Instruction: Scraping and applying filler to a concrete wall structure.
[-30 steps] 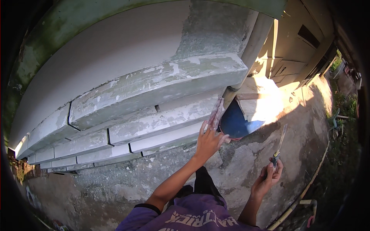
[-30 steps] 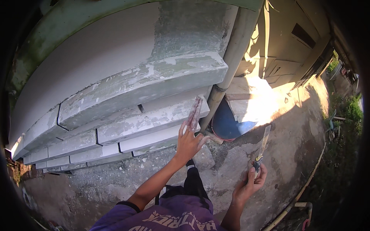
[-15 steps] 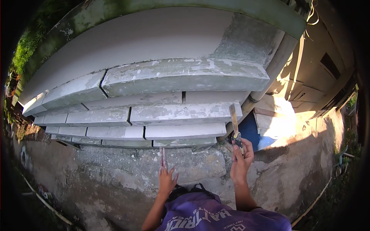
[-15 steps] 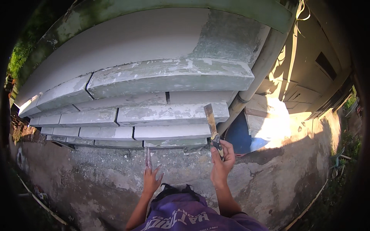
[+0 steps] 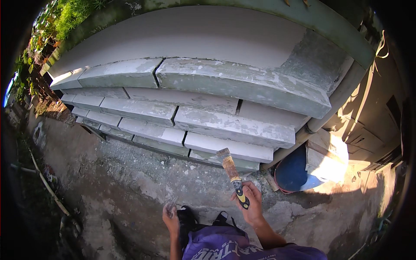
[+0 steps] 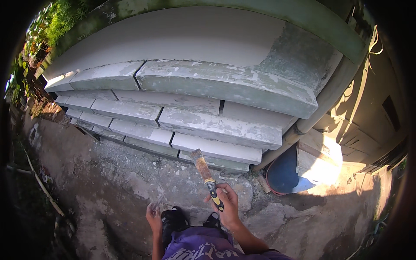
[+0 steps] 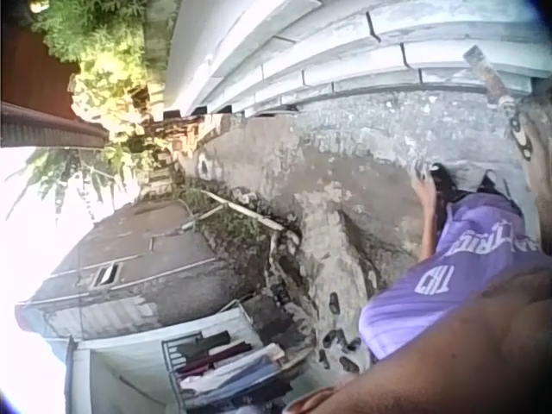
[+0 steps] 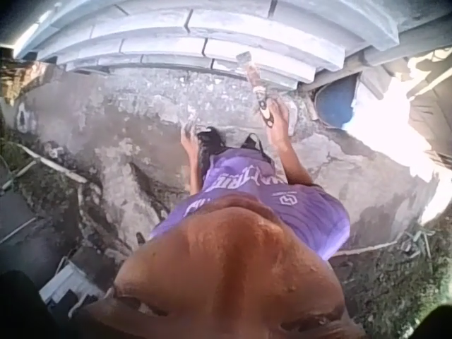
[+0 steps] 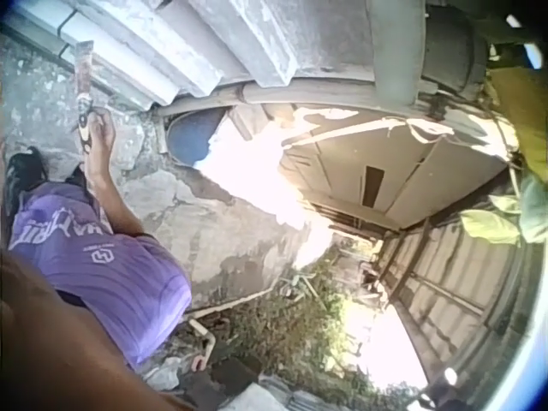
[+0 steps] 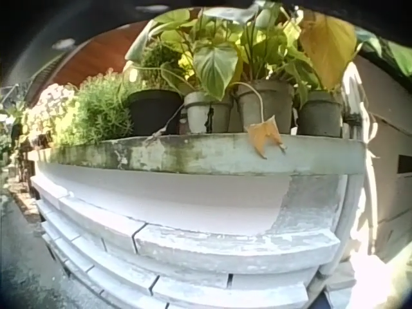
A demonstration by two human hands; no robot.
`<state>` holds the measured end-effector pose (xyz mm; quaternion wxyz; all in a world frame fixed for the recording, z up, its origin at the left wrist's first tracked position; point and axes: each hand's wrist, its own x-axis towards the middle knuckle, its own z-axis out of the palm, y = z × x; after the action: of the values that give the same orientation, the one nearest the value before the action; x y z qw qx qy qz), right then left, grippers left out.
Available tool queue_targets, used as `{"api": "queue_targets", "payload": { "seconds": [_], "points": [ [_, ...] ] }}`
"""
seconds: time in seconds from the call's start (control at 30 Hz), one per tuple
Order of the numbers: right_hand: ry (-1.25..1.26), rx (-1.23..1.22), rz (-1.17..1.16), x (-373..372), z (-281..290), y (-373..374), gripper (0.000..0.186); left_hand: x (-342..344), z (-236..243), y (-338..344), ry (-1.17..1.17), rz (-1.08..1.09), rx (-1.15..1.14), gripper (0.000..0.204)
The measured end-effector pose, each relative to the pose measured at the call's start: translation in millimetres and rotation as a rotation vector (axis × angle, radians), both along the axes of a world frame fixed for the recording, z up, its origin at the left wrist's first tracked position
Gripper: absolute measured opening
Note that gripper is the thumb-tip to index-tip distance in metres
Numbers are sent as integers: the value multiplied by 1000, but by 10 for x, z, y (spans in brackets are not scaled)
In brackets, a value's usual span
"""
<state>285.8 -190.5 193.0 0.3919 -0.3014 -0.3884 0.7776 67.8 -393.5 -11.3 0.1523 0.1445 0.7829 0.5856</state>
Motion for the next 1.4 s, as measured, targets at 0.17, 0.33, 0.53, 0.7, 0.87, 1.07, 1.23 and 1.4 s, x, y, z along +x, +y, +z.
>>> {"api": "queue_targets", "payload": {
  "seconds": [0.17,0.33,0.53,0.7,0.87,1.07,1.23,1.4],
  "points": [
    [-152,-16,-115,106,-271,-28,23,-270,433,257,40,-33,-200,36],
    [-227,89,-372,-221,-206,-39,21,-870,430,376,-89,-123,42,47],
    [-185,88,-579,-775,-181,-174,19,-1594,383,456,-16,-184,20,52],
    [-217,88,-681,-1130,-204,-421,17,-2158,223,480,-175,-321,280,54],
    [-221,19,-803,-1271,-180,-686,17,-2540,572,702,-64,-615,389,67],
    [-203,-8,-1016,-995,-173,-932,18,-2435,1391,1536,277,-927,643,95],
    [-184,14,-1151,-566,-239,-879,18,-2237,1954,2212,821,-1092,568,92],
    [-128,33,-1242,-32,-309,-661,15,-1385,3221,2996,1421,-1142,654,70]
  ]
}}
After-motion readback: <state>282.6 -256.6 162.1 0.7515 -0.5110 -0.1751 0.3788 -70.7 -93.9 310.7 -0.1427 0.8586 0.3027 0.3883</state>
